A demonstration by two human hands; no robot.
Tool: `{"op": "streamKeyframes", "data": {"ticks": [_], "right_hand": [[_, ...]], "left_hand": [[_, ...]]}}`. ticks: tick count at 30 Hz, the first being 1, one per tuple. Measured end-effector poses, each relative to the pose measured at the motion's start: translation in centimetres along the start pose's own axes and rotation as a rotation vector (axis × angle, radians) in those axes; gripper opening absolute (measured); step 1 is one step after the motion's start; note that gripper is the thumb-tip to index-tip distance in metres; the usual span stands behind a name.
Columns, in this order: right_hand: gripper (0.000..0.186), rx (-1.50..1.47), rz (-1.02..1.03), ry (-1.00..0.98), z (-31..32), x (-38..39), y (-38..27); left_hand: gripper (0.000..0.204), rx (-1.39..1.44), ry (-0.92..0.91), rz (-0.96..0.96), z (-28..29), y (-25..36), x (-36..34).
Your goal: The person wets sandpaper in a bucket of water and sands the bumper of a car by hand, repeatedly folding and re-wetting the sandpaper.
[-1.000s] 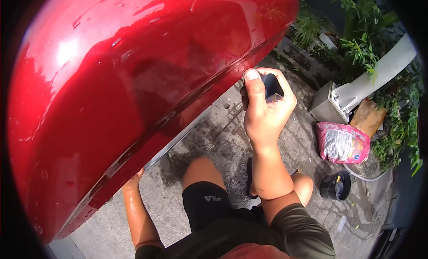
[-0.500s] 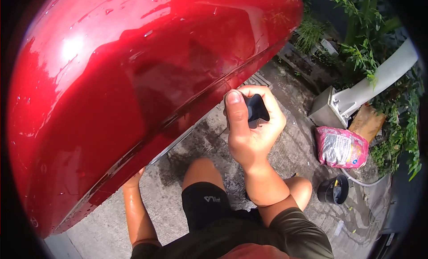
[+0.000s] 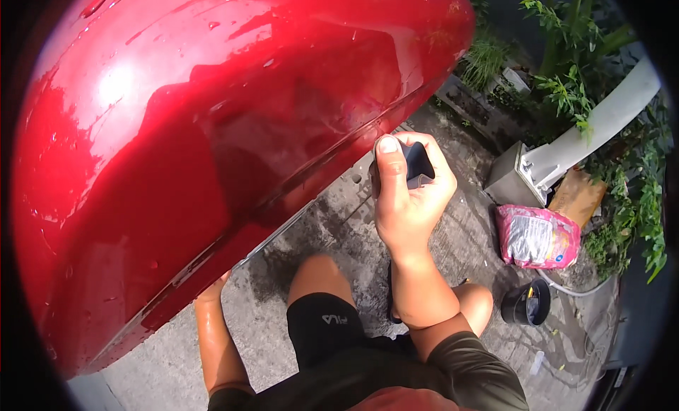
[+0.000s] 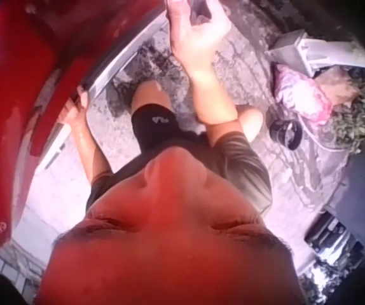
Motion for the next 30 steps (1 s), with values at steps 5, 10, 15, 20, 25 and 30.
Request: {"op": "streamKeyframes", "data": {"ticks": [5,10,15,20,25,30], "right_hand": [[0.015,-0.001,0.008,0.063,0.8,-0.7,0.0],[0.012,0.134,0.086,-0.042,-0.6,1.2,-1.0],[0.015,0.028,-0.013,0.085,1.7,-2.1,0.7],[0.016,0.123,0.13,-0.006,-0.3,0.7,-1.0],[0.015,0.123,0.081,0.082,1.5,-1.9,-0.4],[0.014,0.156,0.091,0.001,0.1,-0.3,-1.5]], "left_hand": [[0.045,-0.023,-0.007,-0.004,0.0,-0.2,1.1],[0.045,-0.004,-0.015,0.02,-0.1,-0.1,0.8],[0.044,-0.007,0.044,0.002,0.2,0.2,0.6],[0.043,-0.006,0.011,0.007,-0.1,-0.2,1.0],[0.045,-0.055,0.027,-0.049,0.1,0.5,0.2],[0.046,-0.02,0.014,-0.009,0.2,-0.4,1.1]]}}
Point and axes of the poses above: each hand's wrist, its own x-axis away from the middle knuckle, its own z-axis out of the back of the hand, y = z × x, the point moved 10 cm from there along -x, towards the middle knuckle, and after that the axes turned 1 degree about x, right-handed, at the moved point
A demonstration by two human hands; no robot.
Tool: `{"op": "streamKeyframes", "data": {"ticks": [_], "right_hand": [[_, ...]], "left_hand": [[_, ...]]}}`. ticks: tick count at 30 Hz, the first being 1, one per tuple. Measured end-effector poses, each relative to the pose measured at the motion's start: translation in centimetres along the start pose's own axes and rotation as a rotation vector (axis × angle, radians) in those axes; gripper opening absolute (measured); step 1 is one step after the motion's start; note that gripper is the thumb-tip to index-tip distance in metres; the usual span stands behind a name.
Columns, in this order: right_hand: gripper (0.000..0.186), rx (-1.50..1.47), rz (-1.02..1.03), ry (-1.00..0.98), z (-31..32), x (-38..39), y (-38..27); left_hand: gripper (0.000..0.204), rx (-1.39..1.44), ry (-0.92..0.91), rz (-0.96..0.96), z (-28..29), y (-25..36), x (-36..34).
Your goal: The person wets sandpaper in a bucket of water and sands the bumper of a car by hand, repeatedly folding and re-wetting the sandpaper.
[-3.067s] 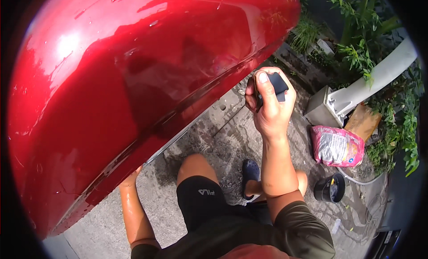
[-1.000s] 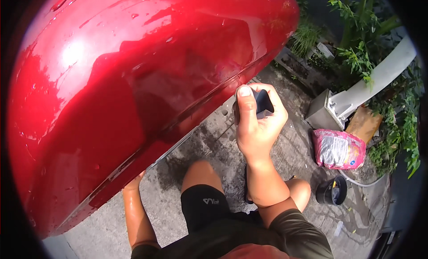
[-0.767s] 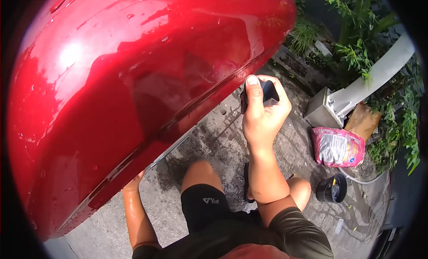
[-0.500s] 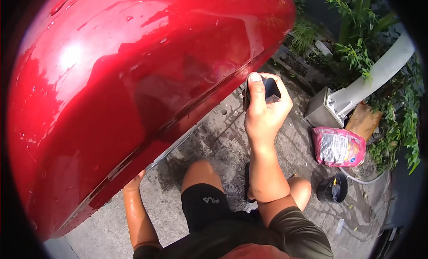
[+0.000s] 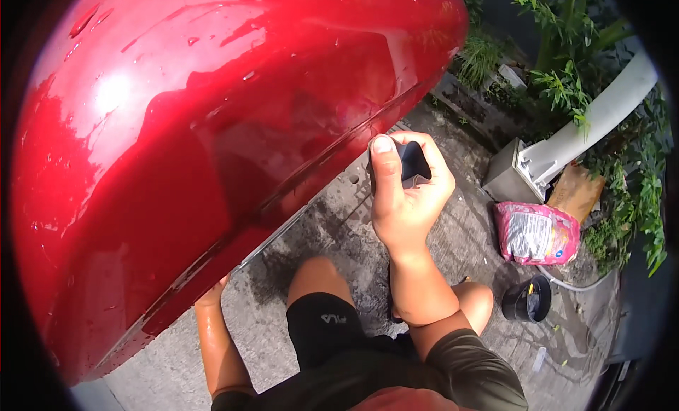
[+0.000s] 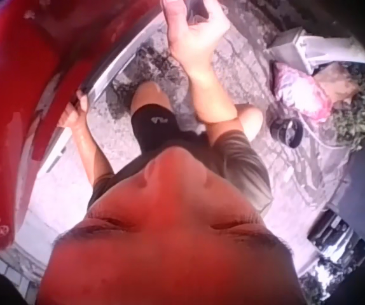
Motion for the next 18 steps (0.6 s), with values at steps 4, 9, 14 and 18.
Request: {"op": "streamKeyframes", "data": {"ticks": [4,9,14,18], "right_hand": [[0.013,-0.065,-0.028,0.105,1.1,-1.0,1.1],[0.013,-0.007,0.016,0.034,0.6,-0.1,0.3],[0.013,-0.051,-0.037,0.001,0.0,0.2,0.7],[0.014,-0.054,-0.05,0.064,0.7,-0.6,1.0]], "left_hand": [[0.047,0.033,-0.005,0.034,-0.2,0.1,-0.7],[0.046,0.007,0.01,0.012,0.2,0.4,-0.6],[0.045,-0.03,0.006,-0.045,0.2,1.0,-1.8],[0.043,-0.127,-0.009,-0.08,-0.1,1.0,-0.9]]}}
Point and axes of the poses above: each hand's wrist, its own x-axis away from the middle knuckle, its own z-axis out of the back of the hand, y = z × x, the point moved 10 cm from there along -x, towards the middle knuckle, and after that the axes turned 1 degree about x, right-handed, at the moved point
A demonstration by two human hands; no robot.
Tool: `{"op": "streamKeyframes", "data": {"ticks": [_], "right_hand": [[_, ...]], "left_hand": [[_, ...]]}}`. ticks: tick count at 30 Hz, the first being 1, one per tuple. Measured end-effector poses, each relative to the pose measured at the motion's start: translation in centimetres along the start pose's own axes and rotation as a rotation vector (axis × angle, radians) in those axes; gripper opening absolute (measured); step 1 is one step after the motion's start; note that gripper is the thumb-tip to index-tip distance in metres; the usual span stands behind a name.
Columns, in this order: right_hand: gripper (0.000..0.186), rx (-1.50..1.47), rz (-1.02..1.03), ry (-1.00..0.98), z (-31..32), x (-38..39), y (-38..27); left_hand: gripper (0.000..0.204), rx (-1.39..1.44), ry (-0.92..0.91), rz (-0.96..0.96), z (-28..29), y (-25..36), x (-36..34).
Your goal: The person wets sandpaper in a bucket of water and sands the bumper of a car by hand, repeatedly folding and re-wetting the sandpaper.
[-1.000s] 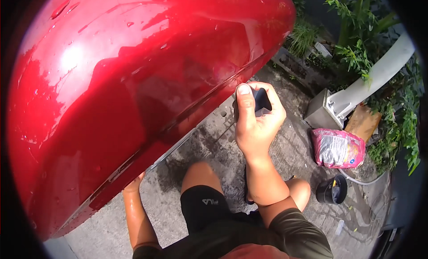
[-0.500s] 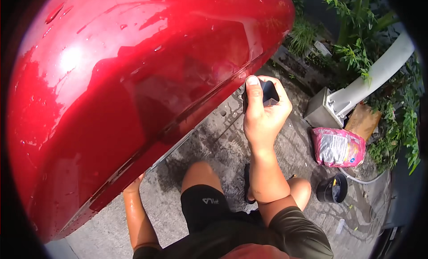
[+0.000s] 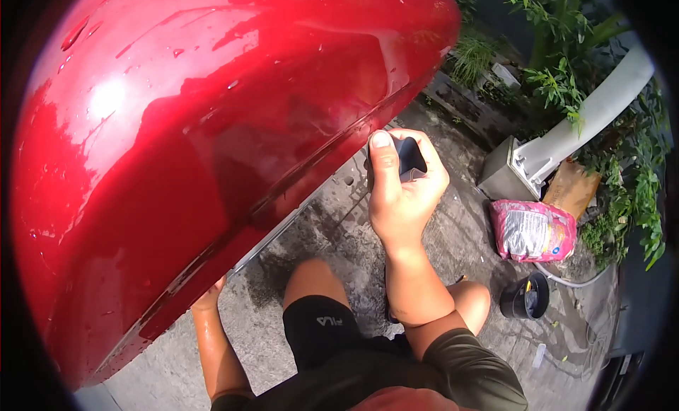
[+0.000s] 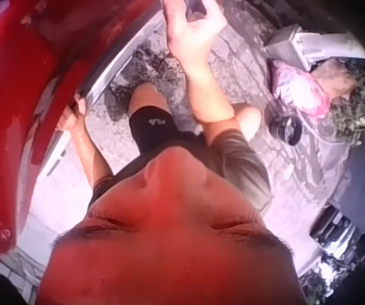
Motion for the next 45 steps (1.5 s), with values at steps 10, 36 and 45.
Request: {"op": "streamKeyframes", "data": {"ticks": [10,36,45], "right_hand": [[0.015,-0.061,-0.085,-0.013,0.5,-0.9,1.2],[0.016,-0.095,-0.098,-0.009,0.6,-1.1,1.7],[0.015,-0.061,-0.09,0.011,0.7,-1.1,1.5]], "left_hand": [[0.044,0.148,0.011,0.094,0.1,-0.6,-0.3],[0.042,0.1,0.001,0.036,0.6,-0.1,-1.5],[0.044,0.224,-0.015,0.13,-0.2,-1.2,-0.6]]}}
Point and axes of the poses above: each hand's wrist, its own x-axis away from the middle knuckle, its own z-axis out of the back of the hand, y = z × x, the point moved 10 cm from there along -x, towards the middle knuckle, and after that the axes turned 1 degree about x, right-handed, at the moved point
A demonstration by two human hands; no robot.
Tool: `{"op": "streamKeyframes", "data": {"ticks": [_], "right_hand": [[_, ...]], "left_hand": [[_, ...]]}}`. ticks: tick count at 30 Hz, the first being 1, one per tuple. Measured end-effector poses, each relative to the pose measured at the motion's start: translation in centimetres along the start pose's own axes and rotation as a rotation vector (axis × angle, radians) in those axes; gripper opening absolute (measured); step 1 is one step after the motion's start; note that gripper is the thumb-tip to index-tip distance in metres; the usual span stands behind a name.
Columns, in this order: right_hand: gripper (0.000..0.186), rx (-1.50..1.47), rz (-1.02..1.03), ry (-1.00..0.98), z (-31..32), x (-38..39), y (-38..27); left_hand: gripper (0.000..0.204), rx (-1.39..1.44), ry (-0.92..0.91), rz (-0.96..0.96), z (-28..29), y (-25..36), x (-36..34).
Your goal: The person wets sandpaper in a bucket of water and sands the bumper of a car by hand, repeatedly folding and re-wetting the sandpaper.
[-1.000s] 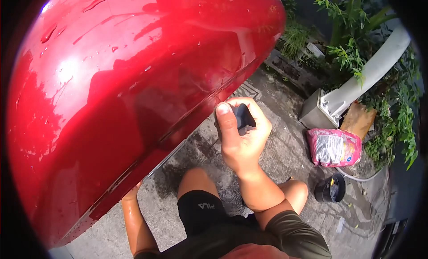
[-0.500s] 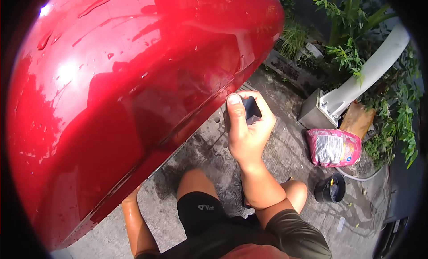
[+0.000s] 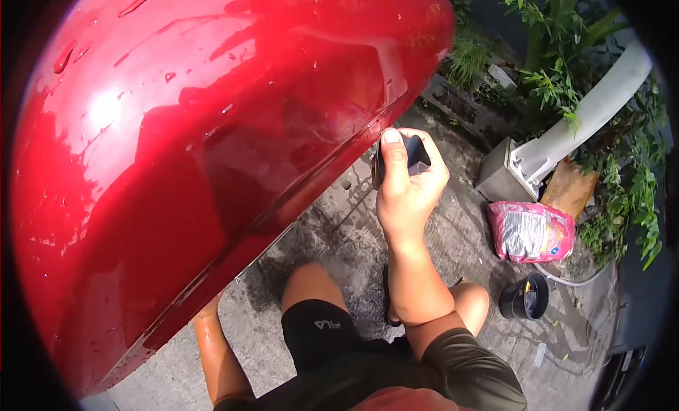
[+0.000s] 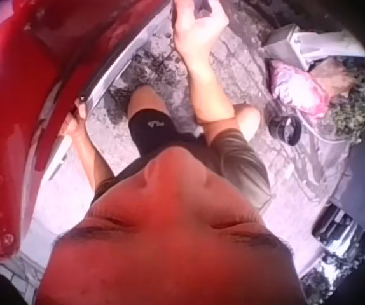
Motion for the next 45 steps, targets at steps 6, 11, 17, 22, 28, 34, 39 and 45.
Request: {"op": "streamKeyframes", "data": {"ticks": [6,11,17,22,28,34,39,45], "right_hand": [[0.014,0.073,0.08,-0.064,-1.4,2.3,-1.4],[0.014,0.071,0.099,-0.07,-1.4,2.1,-1.1],[0.015,0.04,0.037,0.025,0.9,-0.8,0.0],[0.016,0.155,0.172,-0.088,-1.7,3.1,-2.4],[0.013,0.081,0.085,-0.028,-0.8,1.8,-1.1],[0.015,-0.013,0.007,0.025,0.5,-0.3,-0.1],[0.015,0.233,0.191,-0.103,-2.1,3.1,-3.0],[0.014,0.107,0.099,-0.113,-1.6,2.9,-1.7]], "left_hand": [[0.045,-0.018,-0.015,0.046,0.1,-0.8,1.2],[0.045,-0.032,-0.02,0.041,-0.6,-0.9,1.5],[0.041,-0.173,0.004,-0.058,0.0,0.7,0.3],[0.04,0.02,0.044,0.067,1.1,-0.7,0.5],[0.038,0.03,0.052,0.08,0.2,-1.1,1.8],[0.038,0.016,0.048,0.069,0.4,-0.8,0.7],[0.037,0.024,0.049,0.075,0.4,-1.4,2.2],[0.037,-0.03,0.023,-0.005,0.3,-0.2,0.4]]}}
Point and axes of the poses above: each hand's wrist, its own x-axis away from the middle knuckle, its own z-axis out of the back of the hand, y = z × x, the point moved 10 cm from there along -x, towards the middle knuckle, and after that the axes turned 1 degree about x, right-handed, at the moved point
